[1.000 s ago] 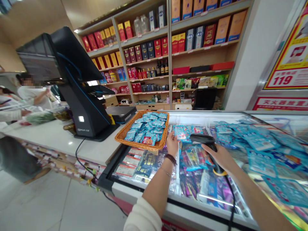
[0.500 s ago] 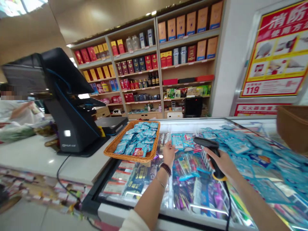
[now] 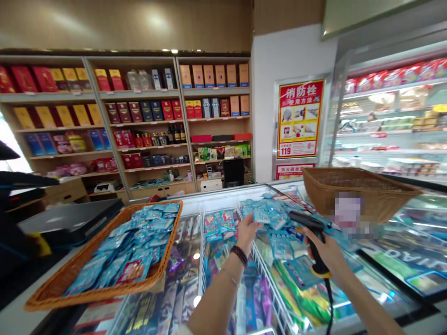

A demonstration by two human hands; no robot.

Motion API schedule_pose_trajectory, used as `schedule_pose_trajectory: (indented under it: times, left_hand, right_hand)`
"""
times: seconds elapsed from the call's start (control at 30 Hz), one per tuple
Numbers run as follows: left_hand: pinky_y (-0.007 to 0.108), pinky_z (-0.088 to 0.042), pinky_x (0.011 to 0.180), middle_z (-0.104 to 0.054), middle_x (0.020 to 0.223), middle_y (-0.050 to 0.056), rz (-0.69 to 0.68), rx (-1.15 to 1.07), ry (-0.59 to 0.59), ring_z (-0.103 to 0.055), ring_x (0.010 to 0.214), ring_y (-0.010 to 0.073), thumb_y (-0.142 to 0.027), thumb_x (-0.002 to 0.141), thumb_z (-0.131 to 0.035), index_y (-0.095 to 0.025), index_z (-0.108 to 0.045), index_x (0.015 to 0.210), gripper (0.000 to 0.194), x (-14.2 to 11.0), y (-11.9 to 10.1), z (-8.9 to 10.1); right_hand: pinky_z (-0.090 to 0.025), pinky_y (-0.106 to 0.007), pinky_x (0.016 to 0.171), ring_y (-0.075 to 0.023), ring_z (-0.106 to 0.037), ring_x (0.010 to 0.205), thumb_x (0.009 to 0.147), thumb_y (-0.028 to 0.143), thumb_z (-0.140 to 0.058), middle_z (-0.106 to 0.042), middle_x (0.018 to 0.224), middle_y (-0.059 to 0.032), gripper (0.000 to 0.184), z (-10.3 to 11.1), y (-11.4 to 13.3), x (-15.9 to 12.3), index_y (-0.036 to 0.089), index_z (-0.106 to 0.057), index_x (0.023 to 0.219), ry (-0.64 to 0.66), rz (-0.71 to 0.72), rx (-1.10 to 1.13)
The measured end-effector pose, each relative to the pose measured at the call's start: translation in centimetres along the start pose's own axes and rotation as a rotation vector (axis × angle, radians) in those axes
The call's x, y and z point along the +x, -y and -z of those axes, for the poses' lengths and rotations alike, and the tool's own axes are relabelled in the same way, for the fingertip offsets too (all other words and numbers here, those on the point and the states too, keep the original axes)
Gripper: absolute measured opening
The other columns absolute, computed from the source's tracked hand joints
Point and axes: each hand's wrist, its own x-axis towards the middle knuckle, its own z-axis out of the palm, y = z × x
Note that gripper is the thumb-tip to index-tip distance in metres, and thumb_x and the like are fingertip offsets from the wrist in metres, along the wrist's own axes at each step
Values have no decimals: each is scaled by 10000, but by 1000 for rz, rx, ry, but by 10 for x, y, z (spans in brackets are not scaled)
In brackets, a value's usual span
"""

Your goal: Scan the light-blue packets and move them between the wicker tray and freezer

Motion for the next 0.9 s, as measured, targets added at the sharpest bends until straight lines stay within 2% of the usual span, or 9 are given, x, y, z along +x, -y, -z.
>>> schedule_pose_trajectory:
  times: [0.1, 0.2, 0.27, 0.33, 0.47, 0.53, 0.63, 0.77, 0.9]
  left_hand:
    - [467, -534, 1056, -776, 1077, 105, 9, 25, 205, -723, 1078, 260, -186, 783, -734, -178, -772, 993, 214, 8, -8, -22]
    - [531, -451, 1143, -742, 1231, 147, 80, 191, 151, -637, 1279, 321, -92, 765, -699, -166, -766, 1079, 330, 11, -17, -27]
    - [539, -363, 1213, -701, 1326, 161, 32, 343, 96, -552, 1384, 340, -30, 732, -689, -166, -768, 1115, 414, 9, -24, -19]
    - [531, -302, 1252, -677, 1374, 144, -74, 466, 109, -504, 1429, 337, -18, 737, -675, -186, -776, 1130, 439, 3, -34, -5]
    - [501, -358, 1227, -679, 1381, 104, -230, 585, 146, -561, 1378, 300, -78, 823, -628, -221, -771, 1159, 392, -15, -69, 45]
    - [467, -404, 1194, -704, 1343, 94, -291, 640, 59, -609, 1318, 272, -99, 855, -606, -226, -760, 1166, 370, -24, -89, 79]
    - [423, -474, 1116, -738, 1262, 98, -317, 751, -142, -666, 1205, 247, -110, 878, -584, -210, -745, 1162, 342, -37, -119, 137]
    - [385, -487, 1073, -724, 1272, 129, -209, 1011, -352, -662, 1200, 253, -95, 872, -597, -169, -718, 1173, 333, -60, -157, 213]
    - [380, -440, 1099, -694, 1318, 171, 10, 1376, -447, -627, 1270, 288, -161, 874, -656, -148, -674, 1229, 356, -89, -179, 269]
  right_hand:
    - [-408, -282, 364, -165, -507, 329, 712, 703, -687, -554, 363, -26, 500, 3, 0, -3, 241, -564, 565, -9, 2, -18]
    - [-409, -291, 353, -165, -495, 316, 682, 722, -696, -542, 358, -14, 506, -3, 0, -6, 248, -556, 571, 7, -11, -7]
    - [-416, -295, 353, -165, -498, 317, 673, 720, -704, -543, 367, -9, 503, -11, 1, -7, 250, -555, 576, 45, -10, 11]
    - [-420, -290, 358, -163, -508, 325, 688, 710, -705, -552, 380, -6, 496, -24, 4, -9, 247, -561, 582, 84, 4, 17]
    - [-412, -280, 365, -161, -515, 335, 718, 676, -712, -561, 393, -6, 476, -60, 15, -14, 246, -568, 573, 174, 45, 37]
    - [-414, -281, 375, -160, -516, 340, 725, 651, -724, -567, 396, -17, 465, -83, 24, -19, 244, -573, 560, 236, 62, 53]
    - [-418, -275, 379, -152, -511, 338, 721, 640, -735, -565, 394, -14, 459, -120, 36, -32, 240, -575, 562, 342, 73, 86]
    - [-400, -269, 348, -143, -487, 310, 738, 649, -725, -546, 383, 9, 464, -168, 42, -51, 239, -570, 584, 495, 84, 134]
    - [-385, -264, 329, -144, -492, 306, 725, 664, -749, -539, 392, 25, 483, -209, 36, -69, 239, -555, 599, 607, 83, 187]
